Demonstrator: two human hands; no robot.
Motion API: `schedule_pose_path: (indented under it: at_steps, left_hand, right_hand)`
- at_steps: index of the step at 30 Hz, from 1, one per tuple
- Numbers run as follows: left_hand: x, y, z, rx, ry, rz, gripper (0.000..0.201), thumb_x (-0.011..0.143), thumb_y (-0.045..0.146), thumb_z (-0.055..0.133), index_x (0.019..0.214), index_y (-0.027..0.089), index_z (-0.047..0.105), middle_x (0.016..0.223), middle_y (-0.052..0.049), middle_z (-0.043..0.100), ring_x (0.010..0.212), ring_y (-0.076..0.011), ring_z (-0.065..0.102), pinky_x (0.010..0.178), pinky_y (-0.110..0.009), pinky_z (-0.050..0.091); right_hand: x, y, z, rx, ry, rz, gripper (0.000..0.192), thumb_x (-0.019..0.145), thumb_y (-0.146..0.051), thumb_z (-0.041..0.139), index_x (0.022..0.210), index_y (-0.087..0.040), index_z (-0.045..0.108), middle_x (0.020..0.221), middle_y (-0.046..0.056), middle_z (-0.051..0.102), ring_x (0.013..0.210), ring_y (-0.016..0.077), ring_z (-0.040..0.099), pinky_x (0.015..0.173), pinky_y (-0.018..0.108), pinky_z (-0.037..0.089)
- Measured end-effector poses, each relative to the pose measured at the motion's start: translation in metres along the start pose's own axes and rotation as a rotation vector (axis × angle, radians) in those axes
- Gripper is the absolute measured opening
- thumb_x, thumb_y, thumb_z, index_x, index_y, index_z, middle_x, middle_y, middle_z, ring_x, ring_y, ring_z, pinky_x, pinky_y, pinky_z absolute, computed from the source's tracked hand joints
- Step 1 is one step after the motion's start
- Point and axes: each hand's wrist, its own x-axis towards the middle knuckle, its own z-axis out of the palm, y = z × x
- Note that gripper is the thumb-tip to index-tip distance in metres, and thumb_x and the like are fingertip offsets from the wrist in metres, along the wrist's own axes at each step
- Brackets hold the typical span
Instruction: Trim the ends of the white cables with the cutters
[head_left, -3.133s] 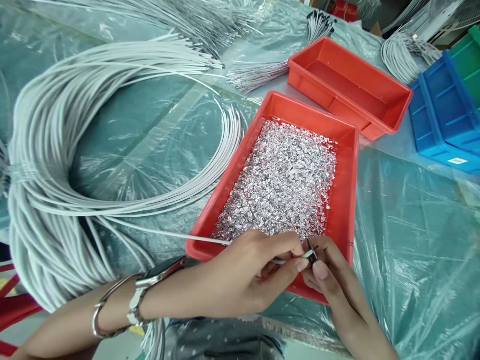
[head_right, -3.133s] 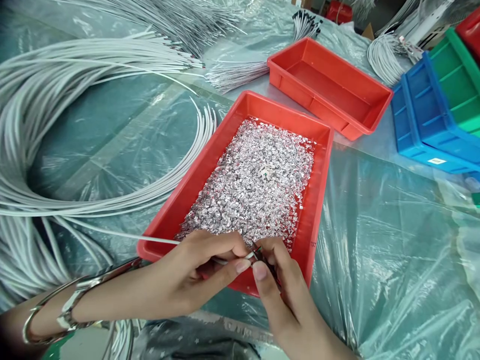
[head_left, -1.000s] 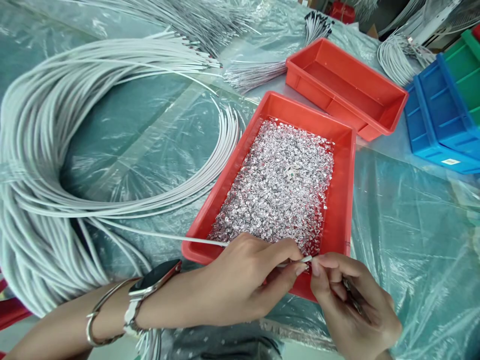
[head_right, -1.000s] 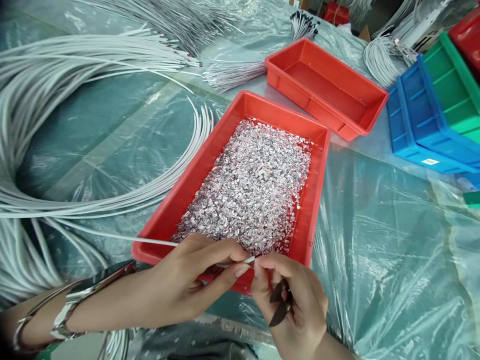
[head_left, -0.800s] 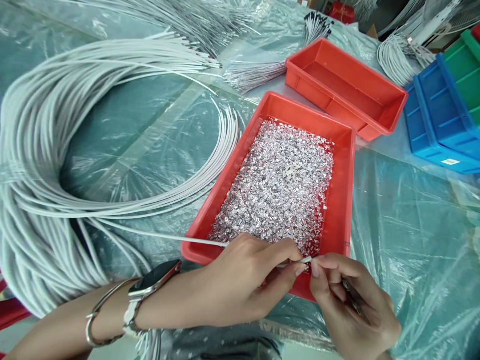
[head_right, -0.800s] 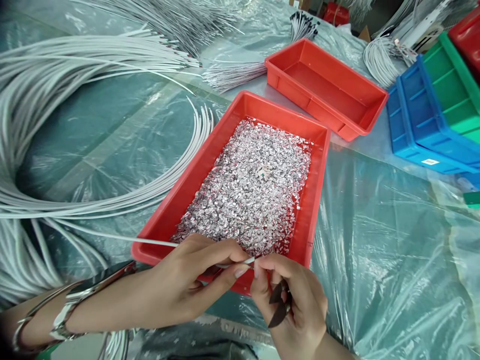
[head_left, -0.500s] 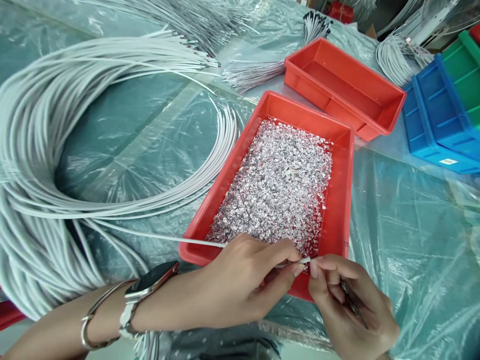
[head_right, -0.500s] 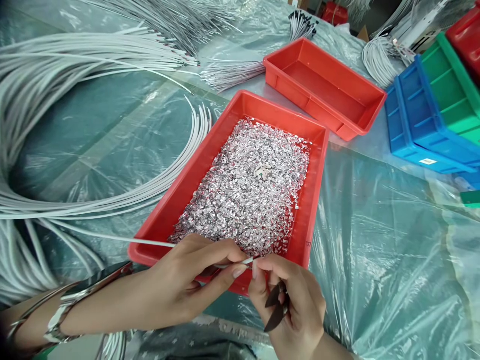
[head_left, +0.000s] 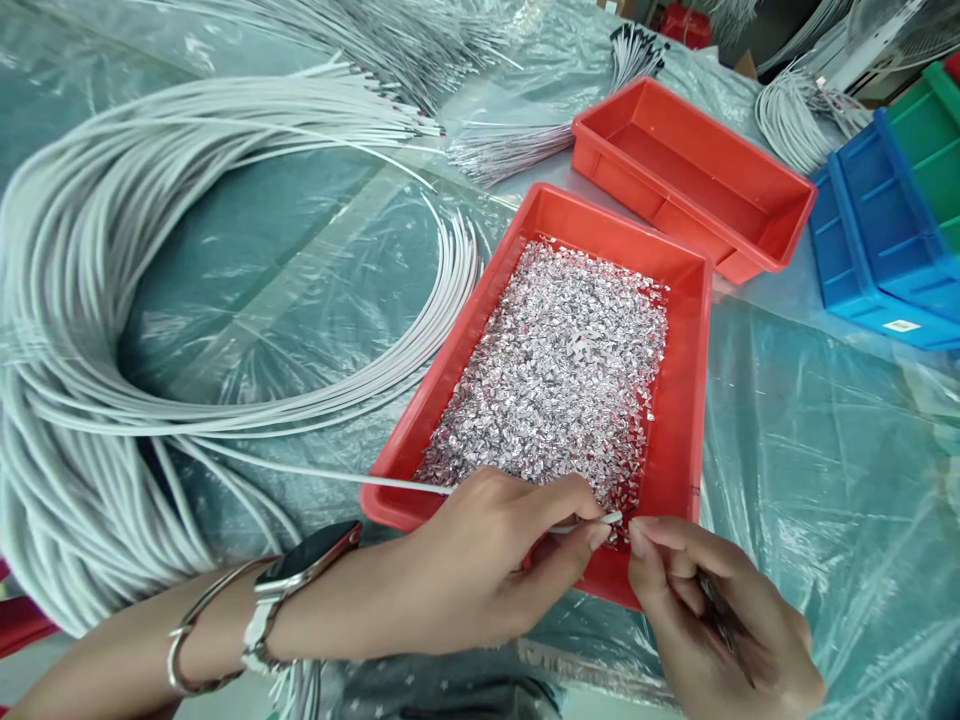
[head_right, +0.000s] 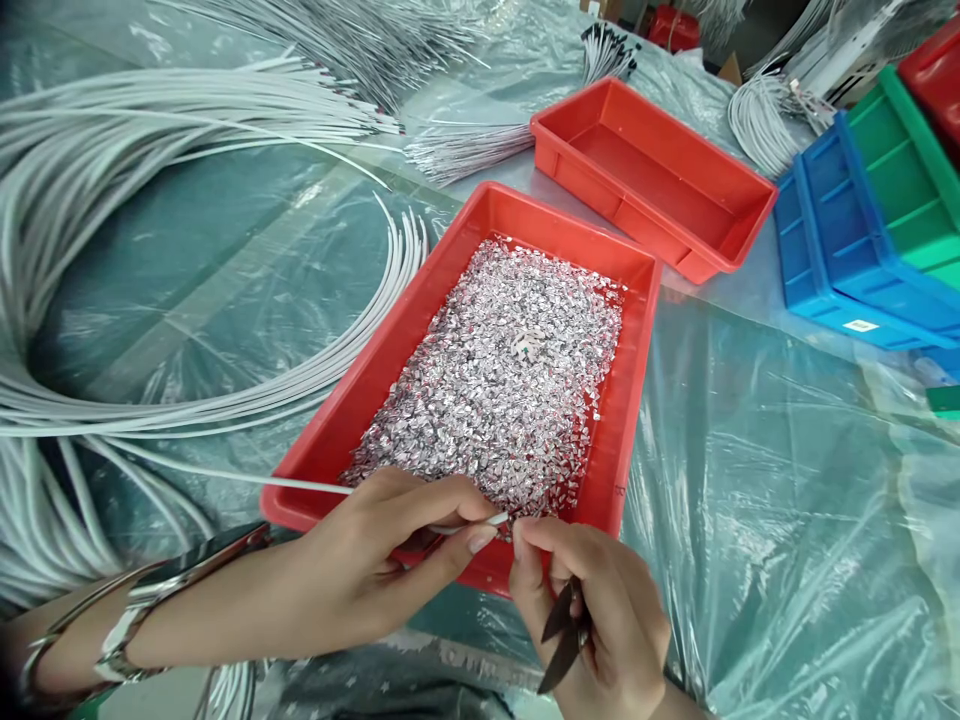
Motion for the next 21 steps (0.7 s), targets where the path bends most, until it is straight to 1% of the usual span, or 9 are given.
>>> schedule_pose_path:
  at_steps: [2, 4, 7, 10, 12, 15, 18, 21]
  left_hand:
    - [0.0, 0.0, 0.0, -0.003, -0.004, -0.008, 0.01, 0.095, 0.014, 0.049, 0.088, 0.016, 0.056, 0.061, 0.007, 0.053, 0.05, -0.0073, 0.042, 0.051, -0.023, 0.033]
    - [-0.001, 0.001, 0.0, -0.003, -0.008, -0.01, 0.011, 0.095, 0.014, 0.049, 0.087, 0.016, 0.056, 0.06, 0.007, 0.052, 0.049, -0.007, 0.041, 0.05, -0.023, 0.032]
    - [-0.001, 0.0, 0.0, -0.002, -0.016, -0.01, 0.012, 0.094, 0.013, 0.049, 0.086, 0.015, 0.057, 0.06, 0.008, 0.05, 0.049, -0.0069, 0.04, 0.049, -0.023, 0.032]
    - [-0.001, 0.0, 0.0, -0.003, -0.023, -0.005, 0.012, 0.094, 0.013, 0.049, 0.085, 0.015, 0.057, 0.059, 0.008, 0.047, 0.048, -0.0067, 0.04, 0.049, -0.024, 0.031]
    - [-0.001, -0.001, 0.0, 0.003, -0.019, 0.001, 0.012, 0.094, 0.014, 0.049, 0.085, 0.015, 0.056, 0.059, 0.008, 0.047, 0.048, -0.0069, 0.041, 0.048, -0.024, 0.031]
    - [-0.001, -0.002, 0.0, 0.014, -0.039, 0.012, 0.013, 0.095, 0.014, 0.047, 0.086, 0.015, 0.057, 0.059, 0.007, 0.051, 0.049, -0.0082, 0.044, 0.049, -0.025, 0.033]
    - [-0.002, -0.003, 0.001, 0.027, -0.05, 0.039, 0.013, 0.095, 0.014, 0.047, 0.089, 0.014, 0.059, 0.061, 0.005, 0.056, 0.05, -0.0093, 0.047, 0.05, -0.026, 0.034]
    - [-0.002, -0.003, 0.001, 0.043, -0.031, 0.061, 0.012, 0.095, 0.014, 0.048, 0.09, 0.014, 0.059, 0.06, 0.005, 0.056, 0.049, -0.0093, 0.048, 0.049, -0.026, 0.034]
  right_hand:
    - [0.0, 0.002, 0.0, 0.003, -0.016, -0.028, 0.022, 0.085, -0.002, 0.063, 0.094, -0.021, 0.065, 0.055, -0.009, 0.041, 0.04, 0.0059, 0.033, 0.046, 0.019, 0.041]
    - [0.0, 0.005, 0.0, 0.015, -0.04, -0.069, 0.023, 0.084, -0.001, 0.063, 0.097, -0.02, 0.065, 0.055, -0.008, 0.04, 0.039, 0.0057, 0.034, 0.045, 0.019, 0.042]
    - [-0.001, 0.009, -0.001, 0.034, -0.06, -0.122, 0.023, 0.083, -0.001, 0.063, 0.098, -0.018, 0.065, 0.056, -0.007, 0.044, 0.041, 0.0058, 0.042, 0.046, 0.018, 0.044]
    - [-0.001, 0.011, -0.001, 0.03, -0.062, -0.113, 0.023, 0.084, 0.0, 0.063, 0.099, -0.017, 0.064, 0.057, -0.006, 0.052, 0.045, 0.0067, 0.051, 0.049, 0.017, 0.047]
    - [-0.002, 0.011, 0.0, 0.02, -0.061, -0.106, 0.022, 0.084, -0.001, 0.063, 0.098, -0.018, 0.064, 0.058, -0.005, 0.054, 0.046, 0.0069, 0.053, 0.05, 0.017, 0.048]
    - [-0.002, 0.008, 0.001, 0.016, -0.05, -0.104, 0.022, 0.084, -0.001, 0.063, 0.096, -0.018, 0.064, 0.056, -0.006, 0.051, 0.045, 0.0068, 0.053, 0.05, 0.017, 0.048]
    - [-0.003, 0.006, 0.002, 0.015, -0.037, -0.086, 0.022, 0.083, 0.0, 0.063, 0.095, -0.019, 0.064, 0.055, -0.007, 0.046, 0.043, 0.0062, 0.049, 0.05, 0.017, 0.048]
    - [-0.004, 0.005, 0.002, 0.017, -0.024, -0.058, 0.022, 0.083, -0.001, 0.063, 0.095, -0.019, 0.064, 0.055, -0.008, 0.044, 0.043, 0.0063, 0.047, 0.052, 0.017, 0.048]
